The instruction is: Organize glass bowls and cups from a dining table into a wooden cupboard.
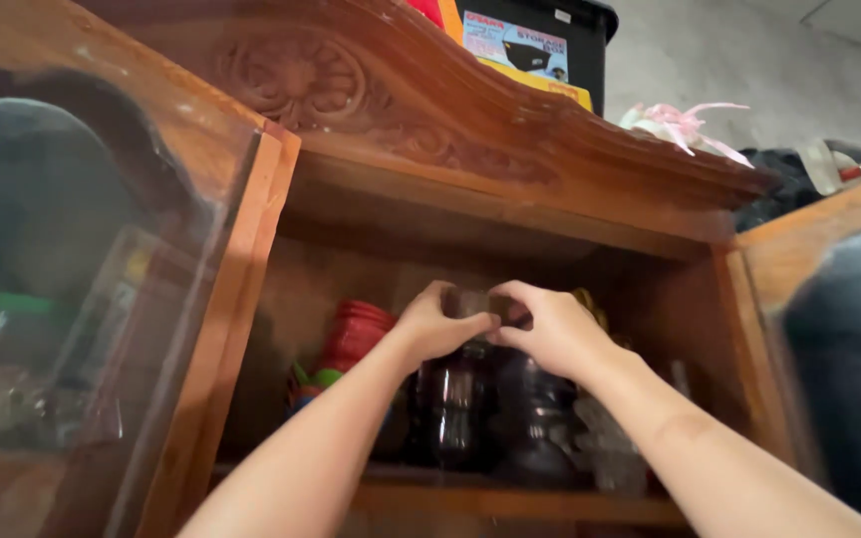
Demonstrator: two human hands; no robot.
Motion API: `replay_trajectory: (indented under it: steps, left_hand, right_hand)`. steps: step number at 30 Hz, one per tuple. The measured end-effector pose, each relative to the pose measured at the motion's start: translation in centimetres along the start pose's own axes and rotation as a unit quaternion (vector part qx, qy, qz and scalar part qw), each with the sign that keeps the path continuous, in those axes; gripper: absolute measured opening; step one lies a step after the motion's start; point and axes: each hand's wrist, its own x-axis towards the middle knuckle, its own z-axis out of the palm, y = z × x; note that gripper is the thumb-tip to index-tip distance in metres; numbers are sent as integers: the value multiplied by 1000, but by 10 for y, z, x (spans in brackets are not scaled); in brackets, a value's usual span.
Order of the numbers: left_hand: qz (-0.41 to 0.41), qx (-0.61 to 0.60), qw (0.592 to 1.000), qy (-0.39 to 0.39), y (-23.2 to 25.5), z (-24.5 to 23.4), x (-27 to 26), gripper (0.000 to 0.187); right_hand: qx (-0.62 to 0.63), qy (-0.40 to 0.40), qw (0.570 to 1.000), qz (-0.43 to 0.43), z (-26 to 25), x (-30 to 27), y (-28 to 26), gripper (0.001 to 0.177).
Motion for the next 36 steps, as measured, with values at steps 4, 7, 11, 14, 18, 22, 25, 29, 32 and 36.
replay_trajectory:
  steps: [4,7,11,14,18,22,25,29,32,36]
  left_hand:
    - [-40,40,996,64,-34,10,28,86]
    - [-52,74,994,57,-63,16,48,91]
    - [-86,38,995,38,-80,23,58,89]
    - [-107,69,991,38,-96,30,70,91]
    - [-157,129,979,-2,-106,37,69,91]
    - [-168,110,978,-51,-96,37,60,92]
    - [-182,177,967,-22,-94,42,59,128]
    - [-197,177,964,-35,-99,44,60,119]
    - [-204,177,962,-38,-101,41,56,114]
    - [-188,164,968,-29,-110,41,55,116]
  right_hand:
    - [-104,40,994,10,25,27,16,61]
    - [-204,39,977,37,48,46,36,63]
    - [-260,55,964,-4,72,58,60,66]
    - [-213,26,975,61,81,59,65,54]
    - [-197,0,977,86,84,57,68,47]
    - [-194,-8,976,96,84,51,70,44]
    - [-200,-8,975,92,83,49,68,44]
    - [-197,6,977,82,87,50,77,43]
    - [-176,-3,980,90,90,48,76,43]
    - [-179,-13,979,91,93,47,80,46]
